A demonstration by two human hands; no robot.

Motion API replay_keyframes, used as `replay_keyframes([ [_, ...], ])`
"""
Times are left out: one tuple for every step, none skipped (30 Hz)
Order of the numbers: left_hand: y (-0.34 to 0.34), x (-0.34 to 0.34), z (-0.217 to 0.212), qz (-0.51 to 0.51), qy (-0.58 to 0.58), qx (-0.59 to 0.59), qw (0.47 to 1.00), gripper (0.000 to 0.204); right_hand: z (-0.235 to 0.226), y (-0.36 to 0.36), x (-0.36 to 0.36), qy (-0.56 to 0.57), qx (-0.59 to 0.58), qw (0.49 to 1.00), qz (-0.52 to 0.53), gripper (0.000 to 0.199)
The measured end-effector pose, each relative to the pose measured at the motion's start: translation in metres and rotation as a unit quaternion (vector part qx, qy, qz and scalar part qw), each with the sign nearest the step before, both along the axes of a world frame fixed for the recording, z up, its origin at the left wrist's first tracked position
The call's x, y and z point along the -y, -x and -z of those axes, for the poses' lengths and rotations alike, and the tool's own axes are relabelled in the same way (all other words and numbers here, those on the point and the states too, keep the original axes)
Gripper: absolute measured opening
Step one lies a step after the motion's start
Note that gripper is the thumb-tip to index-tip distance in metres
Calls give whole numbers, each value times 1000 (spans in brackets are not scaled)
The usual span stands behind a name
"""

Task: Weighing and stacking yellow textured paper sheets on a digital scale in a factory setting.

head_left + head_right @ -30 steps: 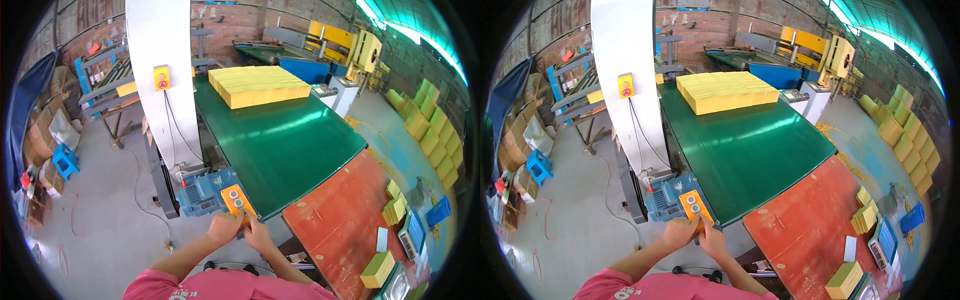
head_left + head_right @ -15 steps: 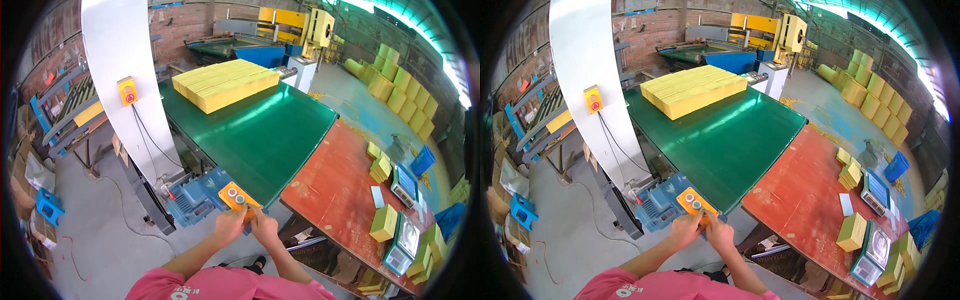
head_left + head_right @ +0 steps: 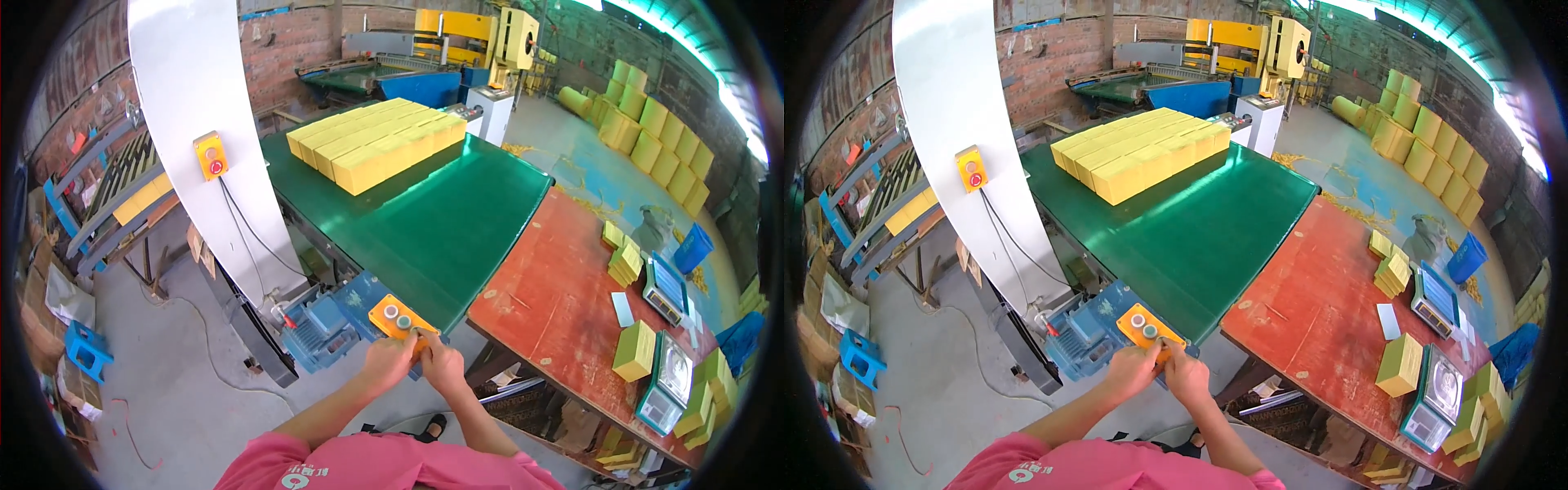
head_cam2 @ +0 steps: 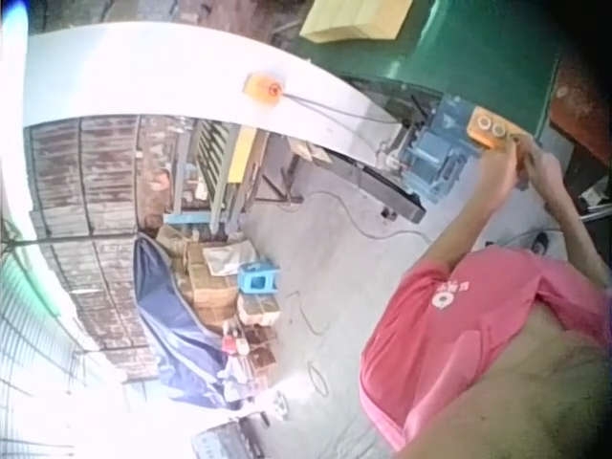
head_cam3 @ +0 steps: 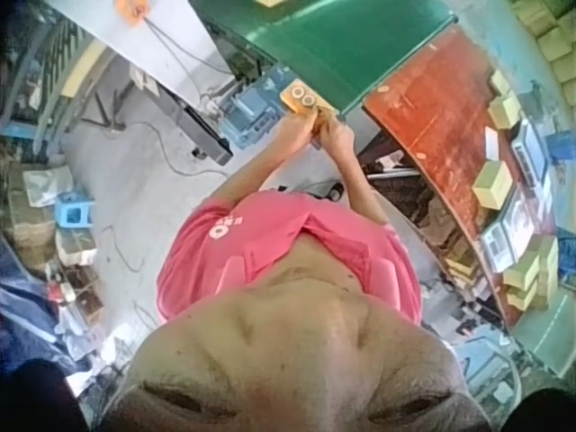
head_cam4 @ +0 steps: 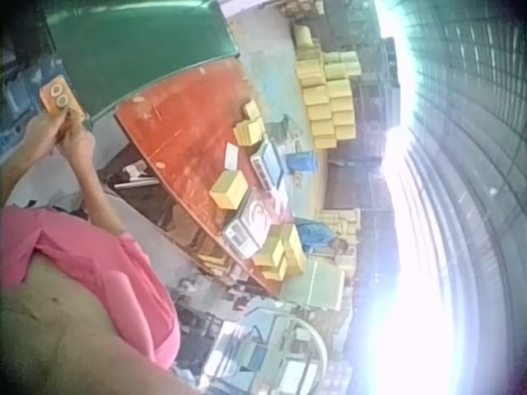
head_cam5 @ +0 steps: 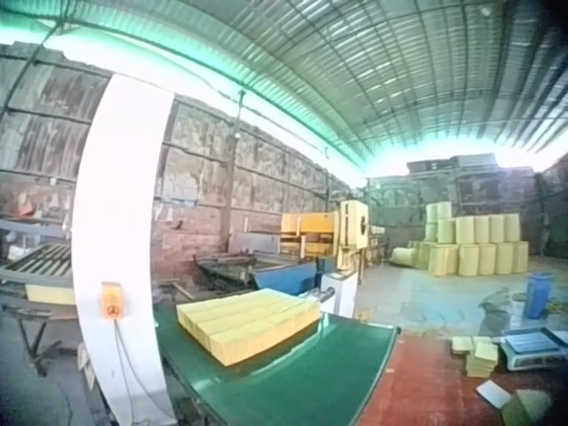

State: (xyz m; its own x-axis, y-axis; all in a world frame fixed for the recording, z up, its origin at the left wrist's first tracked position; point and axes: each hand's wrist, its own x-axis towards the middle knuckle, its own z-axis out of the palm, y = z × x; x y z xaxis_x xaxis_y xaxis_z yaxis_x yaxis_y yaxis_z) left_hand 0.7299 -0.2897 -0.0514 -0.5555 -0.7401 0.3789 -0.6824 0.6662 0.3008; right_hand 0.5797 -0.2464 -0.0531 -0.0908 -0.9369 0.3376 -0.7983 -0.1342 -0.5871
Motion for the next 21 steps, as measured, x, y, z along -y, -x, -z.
replay_keyframes([
  [0, -1, -1, 1, -2, 8, 1000, 53, -1, 0, -1, -9, 3, 1000, 1, 36],
  [0, 0, 1, 4, -1, 9, 1000, 53, 0, 0, -2, -9, 3, 1000, 5, 36],
  [0, 0, 4, 4, 1, -4, 1000, 53, 1, -1, -2, -17, 1, 1000, 4, 36],
  [1, 1, 6, 5, 3, -17, 1000, 53, 1, 1, -2, -26, -3, 1000, 6, 36],
  [2, 1, 6, 12, 4, -17, 1000, 53, 2, 2, -2, -25, -3, 1000, 13, 36],
  [2, 0, 6, 7, 8, -25, 1000, 53, 2, 2, -2, -33, -2, 999, 9, 36],
  [2, 0, 6, 3, 11, -33, 999, 53, 3, 2, -3, -42, -1, 999, 6, 37],
  [2, -1, 5, 12, 11, -32, 999, 53, 2, 2, -4, -42, 0, 999, 15, 37],
  [3, -2, 5, 4, 16, -29, 999, 54, 1, 2, -4, -44, 5, 999, 11, 38],
  [4, -1, 5, -2, 21, -25, 999, 55, 0, 3, -5, -46, 8, 999, 7, 39],
  [4, -1, 5, 8, 20, -25, 999, 55, 0, 2, -5, -46, 9, 999, 18, 39],
  [3, 0, 7, -2, 19, -16, 1000, 55, 1, 1, -5, -52, 8, 998, 18, 40],
  [2, 1, 9, -16, 17, -6, 1000, 55, 2, 0, -4, -57, 6, 998, 14, 40],
  [1, 2, 10, -15, 28, -8, 999, 53, 1, -1, -5, -49, 14, 999, 6, 40],
  [2, 3, 10, -8, 27, -8, 1000, 53, 0, 0, -4, -50, 15, 999, 12, 40],
  [2, 2, 8, -12, 29, -3, 999, 52, -2, -1, -4, -56, 13, 998, 10, 40],
  [2, 1, 6, -17, 31, 2, 999, 51, -3, 0, -5, -62, 12, 998, 8, 40],
  [4, 1, 5, -13, 30, 2, 999, 51, -1, 1, -6, -64, 12, 998, 11, 40],
  [5, 1, 3, -12, 28, 2, 1000, 51, 2, 2, -4, -55, 11, 998, 13, 40],
  [5, 1, 2, -12, 26, 2, 1000, 51, 4, 2, -3, -47, 10, 999, 15, 40],
  [5, 0, 1, -14, 24, 3, 1000, 51, 4, 2, -4, -48, 12, 999, 13, 40],
])
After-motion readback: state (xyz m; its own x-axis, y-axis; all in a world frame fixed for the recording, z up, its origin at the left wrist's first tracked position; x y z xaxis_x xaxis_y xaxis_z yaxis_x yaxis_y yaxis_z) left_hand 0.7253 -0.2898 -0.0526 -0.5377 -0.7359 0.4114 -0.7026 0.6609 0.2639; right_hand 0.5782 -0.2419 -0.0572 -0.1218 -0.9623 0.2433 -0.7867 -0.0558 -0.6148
